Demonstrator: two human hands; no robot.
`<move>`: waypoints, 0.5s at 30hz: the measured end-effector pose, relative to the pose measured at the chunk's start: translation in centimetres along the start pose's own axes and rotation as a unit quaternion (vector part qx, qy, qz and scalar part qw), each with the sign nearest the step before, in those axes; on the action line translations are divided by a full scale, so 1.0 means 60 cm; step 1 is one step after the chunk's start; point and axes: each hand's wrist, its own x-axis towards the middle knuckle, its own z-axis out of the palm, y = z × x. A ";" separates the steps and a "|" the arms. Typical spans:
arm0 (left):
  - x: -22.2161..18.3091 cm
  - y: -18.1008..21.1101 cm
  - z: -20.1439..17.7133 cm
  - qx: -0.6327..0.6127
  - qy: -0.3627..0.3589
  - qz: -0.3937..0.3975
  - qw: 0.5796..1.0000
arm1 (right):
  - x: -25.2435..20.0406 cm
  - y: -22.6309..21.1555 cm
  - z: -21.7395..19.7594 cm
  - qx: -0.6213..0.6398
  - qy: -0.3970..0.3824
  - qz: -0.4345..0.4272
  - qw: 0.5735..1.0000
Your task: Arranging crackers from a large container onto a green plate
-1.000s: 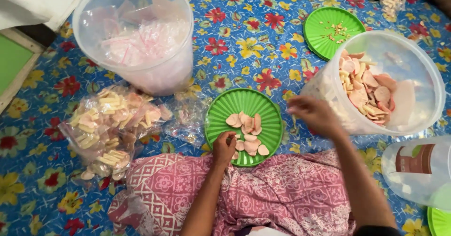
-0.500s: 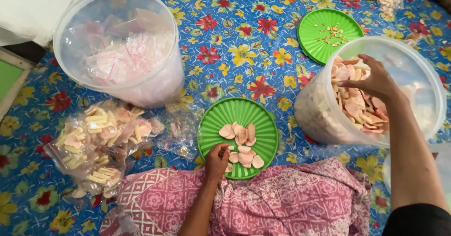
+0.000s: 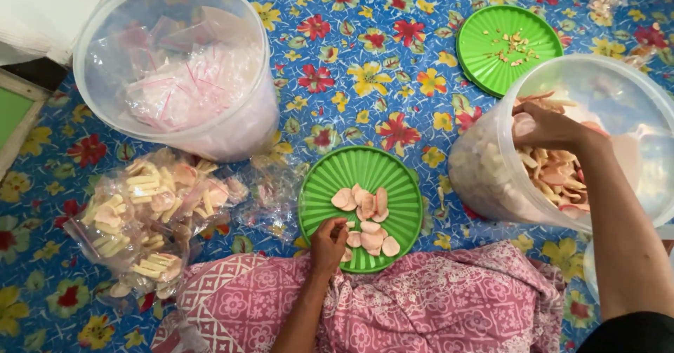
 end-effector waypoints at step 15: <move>-0.001 0.002 -0.001 0.024 0.007 0.016 1.000 | -0.072 -0.041 0.033 -0.004 0.024 0.009 1.000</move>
